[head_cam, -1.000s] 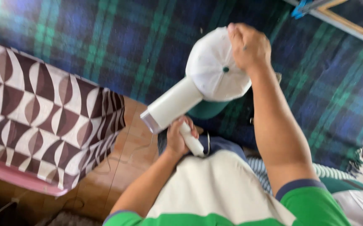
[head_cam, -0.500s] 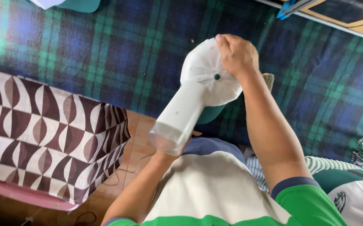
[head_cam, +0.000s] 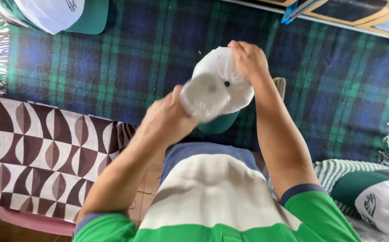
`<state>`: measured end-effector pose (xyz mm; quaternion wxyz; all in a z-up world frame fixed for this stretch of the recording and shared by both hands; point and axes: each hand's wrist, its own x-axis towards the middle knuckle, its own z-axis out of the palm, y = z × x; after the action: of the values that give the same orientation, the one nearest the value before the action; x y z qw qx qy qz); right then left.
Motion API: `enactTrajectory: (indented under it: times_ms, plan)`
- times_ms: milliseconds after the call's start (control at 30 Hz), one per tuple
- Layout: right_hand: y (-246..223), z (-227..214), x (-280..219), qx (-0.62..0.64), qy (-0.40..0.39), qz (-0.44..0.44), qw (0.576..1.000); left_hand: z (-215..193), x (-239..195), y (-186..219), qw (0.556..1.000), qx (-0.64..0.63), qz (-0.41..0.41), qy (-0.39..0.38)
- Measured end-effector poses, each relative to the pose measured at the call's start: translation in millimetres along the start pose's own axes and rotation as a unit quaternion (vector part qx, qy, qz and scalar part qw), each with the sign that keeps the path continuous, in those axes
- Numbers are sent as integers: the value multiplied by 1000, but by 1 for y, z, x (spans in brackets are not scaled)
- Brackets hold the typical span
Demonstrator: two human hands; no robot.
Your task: The person cleans a white and green baseball cap placed on a cylindrical form. They first use a wooden brush to scrub the cap's surface, then use a hair dryer to blow air onto it while continuing to brush.
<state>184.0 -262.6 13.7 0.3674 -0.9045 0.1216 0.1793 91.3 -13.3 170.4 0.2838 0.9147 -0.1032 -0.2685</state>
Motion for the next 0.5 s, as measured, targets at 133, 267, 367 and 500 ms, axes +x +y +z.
enactTrajectory:
  times_ms: [133,267,367,500]
  plan:
    - [14,3,8,10,48,-45,998,-26,31,9,996,44,-77,-20]
    - [22,8,4,-15,72,-45,996,-25,23,-1,998,47,-41,7]
    - [10,9,0,-6,82,-47,995,-28,29,-2,998,43,-44,7]
    - [17,6,5,-61,89,-101,989,-33,76,21,1000,28,3,2]
